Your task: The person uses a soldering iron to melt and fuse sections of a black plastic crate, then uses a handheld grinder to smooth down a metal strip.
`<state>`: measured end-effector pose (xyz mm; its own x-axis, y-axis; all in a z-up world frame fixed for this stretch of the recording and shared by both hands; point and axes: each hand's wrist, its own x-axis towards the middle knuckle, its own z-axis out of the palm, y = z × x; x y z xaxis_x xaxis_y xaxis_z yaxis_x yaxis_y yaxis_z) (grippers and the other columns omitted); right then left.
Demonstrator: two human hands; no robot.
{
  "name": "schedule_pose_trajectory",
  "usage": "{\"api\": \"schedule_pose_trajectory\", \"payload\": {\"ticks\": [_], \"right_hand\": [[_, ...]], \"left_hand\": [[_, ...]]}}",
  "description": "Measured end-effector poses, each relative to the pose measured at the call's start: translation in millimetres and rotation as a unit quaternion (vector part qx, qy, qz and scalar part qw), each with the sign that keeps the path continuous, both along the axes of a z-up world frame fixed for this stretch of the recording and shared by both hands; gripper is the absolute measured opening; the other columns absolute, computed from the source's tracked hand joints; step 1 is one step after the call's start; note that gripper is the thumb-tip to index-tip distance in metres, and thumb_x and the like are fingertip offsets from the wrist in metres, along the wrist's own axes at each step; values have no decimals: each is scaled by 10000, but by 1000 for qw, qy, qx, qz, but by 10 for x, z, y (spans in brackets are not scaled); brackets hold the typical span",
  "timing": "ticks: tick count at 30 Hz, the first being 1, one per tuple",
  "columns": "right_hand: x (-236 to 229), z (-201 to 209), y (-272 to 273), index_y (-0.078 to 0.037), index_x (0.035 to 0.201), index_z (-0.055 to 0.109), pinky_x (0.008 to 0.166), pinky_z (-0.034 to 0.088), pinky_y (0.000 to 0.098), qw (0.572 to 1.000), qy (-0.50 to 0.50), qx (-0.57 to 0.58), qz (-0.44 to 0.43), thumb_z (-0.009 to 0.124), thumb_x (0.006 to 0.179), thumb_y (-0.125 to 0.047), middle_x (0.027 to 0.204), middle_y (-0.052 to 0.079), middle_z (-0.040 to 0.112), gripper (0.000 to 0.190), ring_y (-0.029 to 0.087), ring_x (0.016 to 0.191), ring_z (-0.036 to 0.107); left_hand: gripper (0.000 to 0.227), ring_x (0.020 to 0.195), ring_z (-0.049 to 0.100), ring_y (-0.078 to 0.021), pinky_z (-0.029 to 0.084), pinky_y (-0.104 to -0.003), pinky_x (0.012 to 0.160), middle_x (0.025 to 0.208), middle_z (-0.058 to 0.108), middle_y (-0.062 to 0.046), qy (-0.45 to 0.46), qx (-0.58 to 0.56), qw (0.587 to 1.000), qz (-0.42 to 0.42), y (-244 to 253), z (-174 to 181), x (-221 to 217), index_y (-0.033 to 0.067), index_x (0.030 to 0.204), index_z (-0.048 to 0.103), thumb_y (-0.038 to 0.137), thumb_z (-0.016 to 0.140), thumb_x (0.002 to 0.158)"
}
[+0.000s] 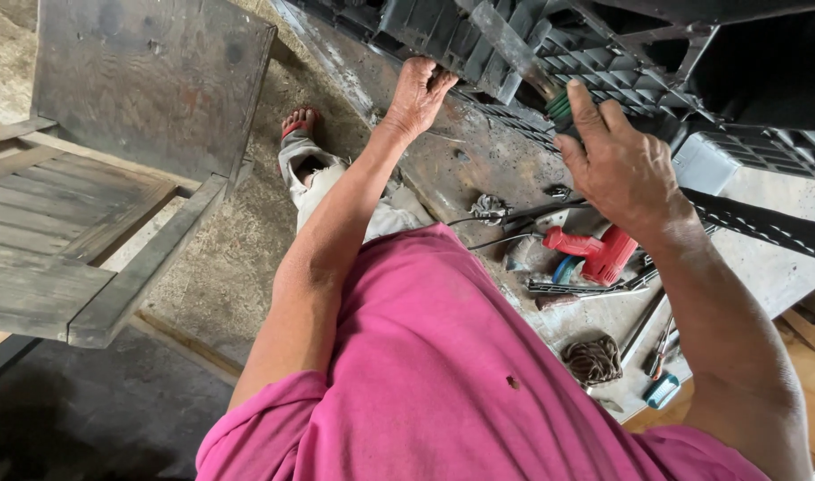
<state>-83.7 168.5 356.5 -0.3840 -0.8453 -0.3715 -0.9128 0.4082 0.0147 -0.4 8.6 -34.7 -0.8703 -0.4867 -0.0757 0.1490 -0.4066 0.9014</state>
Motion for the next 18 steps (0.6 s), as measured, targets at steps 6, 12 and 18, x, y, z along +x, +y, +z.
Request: {"api": "schedule_pose_trajectory", "payload": {"ticks": [6, 12, 18], "right_hand": [[34, 96, -78, -60, 1611, 417, 479, 588, 417, 999, 36, 19, 33, 634, 1074, -341, 1029, 154, 609, 644, 281, 574, 671], [79, 202, -105, -28, 1582, 460, 443, 573, 409, 997, 57, 35, 49, 644, 1064, -338, 982, 151, 605, 631, 275, 560, 666], [56, 271, 25, -32, 1574, 471, 427, 561, 384, 997, 49, 51, 42, 664, 1042, -340, 936, 127, 603, 644, 240, 542, 644]], "left_hand": [[464, 725, 330, -54, 481, -211, 744, 722, 270, 21, -88, -135, 987, 6, -114, 515, 51, 77, 688, 359, -2, 721, 967], [414, 737, 351, -44, 475, -244, 713, 710, 317, 27, -96, -160, 982, 13, -75, 366, 49, 36, 710, 401, 10, 735, 954], [393, 742, 335, -75, 465, -260, 752, 716, 305, -27, -48, -145, 988, 23, -75, 441, 55, 16, 734, 397, -2, 720, 959]]}}
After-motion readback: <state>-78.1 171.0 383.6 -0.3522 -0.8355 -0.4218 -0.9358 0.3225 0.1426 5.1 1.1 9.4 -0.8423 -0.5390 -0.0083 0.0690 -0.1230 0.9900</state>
